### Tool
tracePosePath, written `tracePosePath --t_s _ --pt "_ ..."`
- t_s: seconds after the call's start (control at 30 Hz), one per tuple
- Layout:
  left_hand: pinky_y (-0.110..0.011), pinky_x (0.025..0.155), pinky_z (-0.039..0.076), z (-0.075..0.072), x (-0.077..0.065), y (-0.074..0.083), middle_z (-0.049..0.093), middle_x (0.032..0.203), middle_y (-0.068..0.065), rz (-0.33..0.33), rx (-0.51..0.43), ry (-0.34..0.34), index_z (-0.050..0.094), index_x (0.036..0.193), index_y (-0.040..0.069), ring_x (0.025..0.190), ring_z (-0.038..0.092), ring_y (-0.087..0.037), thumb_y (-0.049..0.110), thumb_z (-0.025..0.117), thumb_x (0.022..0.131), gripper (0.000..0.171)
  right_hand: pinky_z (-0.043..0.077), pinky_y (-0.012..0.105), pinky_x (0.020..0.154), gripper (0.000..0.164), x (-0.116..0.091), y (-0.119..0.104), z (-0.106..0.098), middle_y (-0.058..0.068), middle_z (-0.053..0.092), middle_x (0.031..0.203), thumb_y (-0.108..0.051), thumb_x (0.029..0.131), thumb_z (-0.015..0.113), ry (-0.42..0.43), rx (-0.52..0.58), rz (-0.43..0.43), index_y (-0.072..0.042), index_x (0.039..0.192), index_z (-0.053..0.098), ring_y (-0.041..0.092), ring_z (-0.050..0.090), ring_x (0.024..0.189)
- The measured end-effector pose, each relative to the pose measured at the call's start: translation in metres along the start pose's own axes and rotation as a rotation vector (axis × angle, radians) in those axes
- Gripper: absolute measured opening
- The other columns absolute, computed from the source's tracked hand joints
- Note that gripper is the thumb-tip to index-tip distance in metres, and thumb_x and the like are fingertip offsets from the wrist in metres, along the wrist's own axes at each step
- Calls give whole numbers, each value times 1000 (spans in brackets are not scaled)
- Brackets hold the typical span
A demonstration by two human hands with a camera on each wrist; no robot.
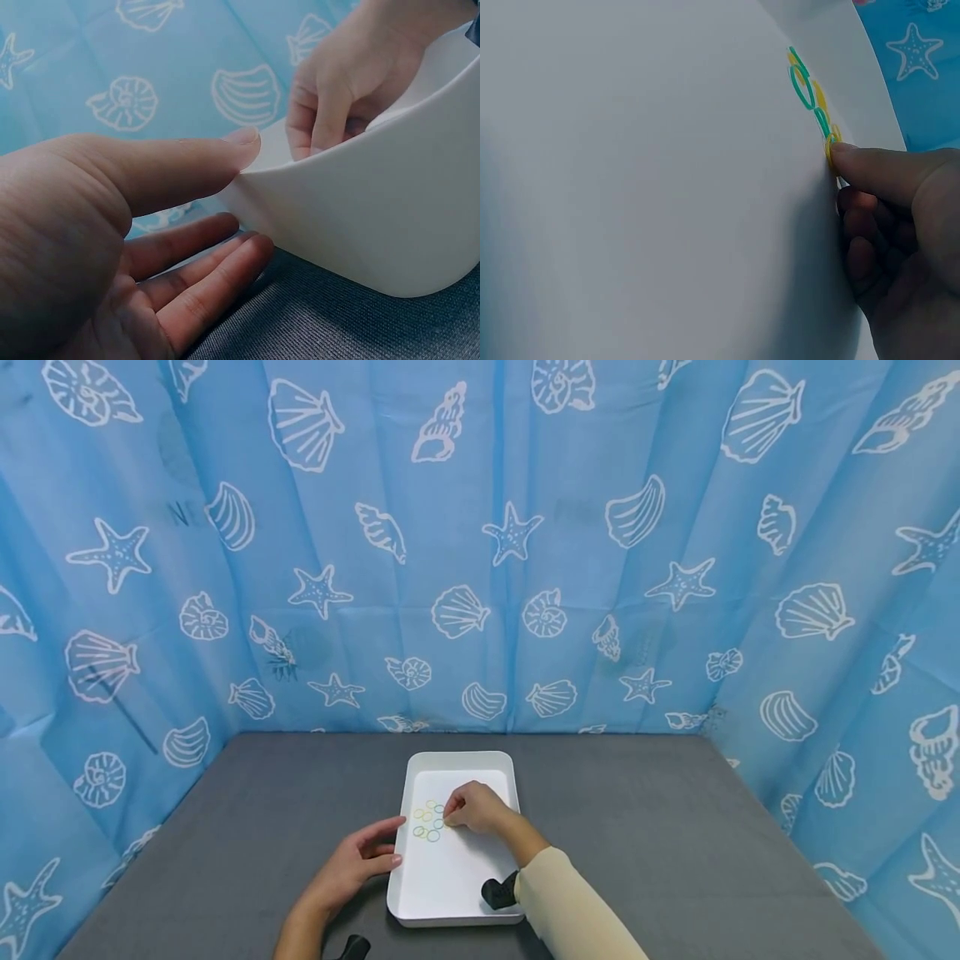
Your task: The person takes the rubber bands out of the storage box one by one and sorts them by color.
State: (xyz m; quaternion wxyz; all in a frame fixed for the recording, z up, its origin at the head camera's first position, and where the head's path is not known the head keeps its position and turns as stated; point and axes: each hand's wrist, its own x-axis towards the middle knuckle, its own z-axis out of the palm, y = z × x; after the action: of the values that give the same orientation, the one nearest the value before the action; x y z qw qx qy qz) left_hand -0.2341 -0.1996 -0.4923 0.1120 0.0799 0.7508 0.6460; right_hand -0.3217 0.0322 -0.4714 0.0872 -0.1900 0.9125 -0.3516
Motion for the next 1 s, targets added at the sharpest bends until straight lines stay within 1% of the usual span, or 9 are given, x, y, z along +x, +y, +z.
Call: tracePosePath --t_s 0.27,0.47,0.5,0.6,0.83,1.0 --pt "-41 89 50 0 -1 2 43 143 -25 -5 1 5 45 144 3 111 56 -29 16 71 90 62 39 24 59 13 -2 0 0 -5 58 68 -9 83 76 25 13 -9 -12 74 68 10 49 63" --pt "-40 89 50 0 -2 1 43 143 -25 -2 8 -4 45 144 3 112 57 -30 17 71 90 61 41 24 59 11 -6 0 -3 -4 58 68 -4 84 73 37 78 -40 -8 75 68 10 49 63" --pt "-39 88 50 0 -2 1 43 142 -25 -1 11 -2 46 144 3 112 57 -30 17 71 90 61 41 24 58 11 -8 -1 -4 -4 57 68 -3 84 72 42 84 -58 -8 75 68 10 48 62" --pt "-38 88 51 -1 -2 2 44 142 -25 9 23 1 46 143 3 111 57 -30 17 71 90 61 42 24 57 11 -10 -3 -10 -4 56 67 -1 84 71 41 118 -72 -7 75 67 9 48 61" --pt "-38 88 51 0 -1 1 44 142 -25 12 5 -2 47 143 4 111 57 -30 16 72 89 61 41 25 56 8 -10 3 -22 -2 58 67 -4 86 71 42 118 -27 -5 78 69 10 50 60" --pt "-39 89 50 0 -2 1 44 142 -24 10 12 0 46 144 4 110 57 -29 18 72 90 61 42 25 56 9 -13 3 -35 -3 58 69 -6 88 70 73 112 -68 -6 80 70 11 50 62"
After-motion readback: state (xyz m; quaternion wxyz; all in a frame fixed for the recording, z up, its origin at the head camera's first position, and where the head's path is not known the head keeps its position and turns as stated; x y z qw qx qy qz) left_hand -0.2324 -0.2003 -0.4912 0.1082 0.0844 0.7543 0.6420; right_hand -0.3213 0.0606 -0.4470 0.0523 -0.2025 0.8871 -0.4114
